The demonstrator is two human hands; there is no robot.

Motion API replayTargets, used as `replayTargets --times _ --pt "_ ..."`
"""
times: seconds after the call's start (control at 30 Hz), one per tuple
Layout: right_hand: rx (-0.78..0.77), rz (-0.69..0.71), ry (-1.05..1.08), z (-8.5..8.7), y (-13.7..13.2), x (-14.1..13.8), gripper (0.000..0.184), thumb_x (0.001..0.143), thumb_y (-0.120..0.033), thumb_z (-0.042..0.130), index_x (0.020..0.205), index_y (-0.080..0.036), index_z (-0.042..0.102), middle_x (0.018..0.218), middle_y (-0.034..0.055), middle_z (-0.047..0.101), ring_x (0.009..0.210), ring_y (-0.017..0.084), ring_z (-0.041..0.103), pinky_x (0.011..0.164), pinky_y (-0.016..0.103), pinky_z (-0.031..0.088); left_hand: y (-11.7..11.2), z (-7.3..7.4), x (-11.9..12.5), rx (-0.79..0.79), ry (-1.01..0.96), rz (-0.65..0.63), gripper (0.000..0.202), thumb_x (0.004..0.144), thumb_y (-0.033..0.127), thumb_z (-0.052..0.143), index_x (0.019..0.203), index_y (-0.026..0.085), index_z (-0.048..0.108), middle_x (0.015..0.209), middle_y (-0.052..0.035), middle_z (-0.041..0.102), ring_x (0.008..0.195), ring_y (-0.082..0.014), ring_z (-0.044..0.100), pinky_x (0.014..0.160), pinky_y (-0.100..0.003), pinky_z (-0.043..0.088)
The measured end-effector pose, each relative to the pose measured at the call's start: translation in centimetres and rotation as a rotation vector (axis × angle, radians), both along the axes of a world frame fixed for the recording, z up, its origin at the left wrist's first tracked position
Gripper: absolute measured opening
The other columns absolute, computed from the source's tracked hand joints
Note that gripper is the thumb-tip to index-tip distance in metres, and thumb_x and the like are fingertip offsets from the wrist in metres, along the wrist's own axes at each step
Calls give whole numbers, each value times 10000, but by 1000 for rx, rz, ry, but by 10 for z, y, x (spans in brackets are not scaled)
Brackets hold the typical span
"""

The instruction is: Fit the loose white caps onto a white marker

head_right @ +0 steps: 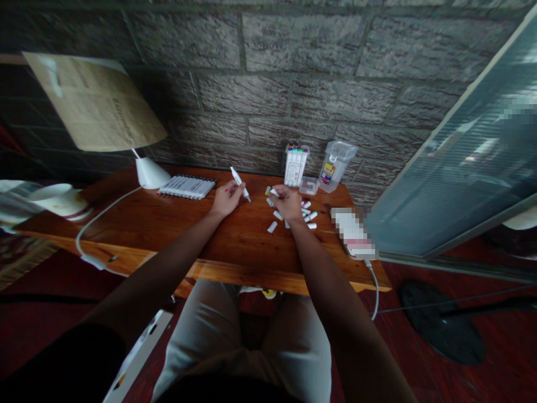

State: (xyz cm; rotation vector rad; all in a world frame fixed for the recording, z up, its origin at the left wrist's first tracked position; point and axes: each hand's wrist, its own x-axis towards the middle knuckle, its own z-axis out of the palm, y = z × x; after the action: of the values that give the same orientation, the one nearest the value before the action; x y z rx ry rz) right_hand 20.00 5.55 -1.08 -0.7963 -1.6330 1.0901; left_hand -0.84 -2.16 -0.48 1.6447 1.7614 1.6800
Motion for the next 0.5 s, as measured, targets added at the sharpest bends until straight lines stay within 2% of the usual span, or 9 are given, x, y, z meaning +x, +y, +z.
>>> replayTargets --times 0.13,0.3,0.5 --pt "65 -35 -20 -2 3 0 304 707 -384 797 934 -197 722 865 43 774 797 207 733 769 353 607 0 0 0 37 24 23 266 951 424 603 800 209 643 685 -20 746 642 -175 710 656 -265 519" --pt "71 32 -27 0 1 1 323 734 -419 786 954 -194 713 871 55 769 763 210 730 724 354 605 -1 3 1 53 -5 13 253 957 398 604 796 206 635 689 -22 751 647 -173 722 669 -263 526" --pt "20 16 -20 -3 3 1 349 695 -398 818 967 -192 746 864 51 776 767 205 718 669 326 594 -2 5 1 70 -21 7 245 959 381 611 792 203 635 684 -23 746 646 -172 724 680 -264 526"
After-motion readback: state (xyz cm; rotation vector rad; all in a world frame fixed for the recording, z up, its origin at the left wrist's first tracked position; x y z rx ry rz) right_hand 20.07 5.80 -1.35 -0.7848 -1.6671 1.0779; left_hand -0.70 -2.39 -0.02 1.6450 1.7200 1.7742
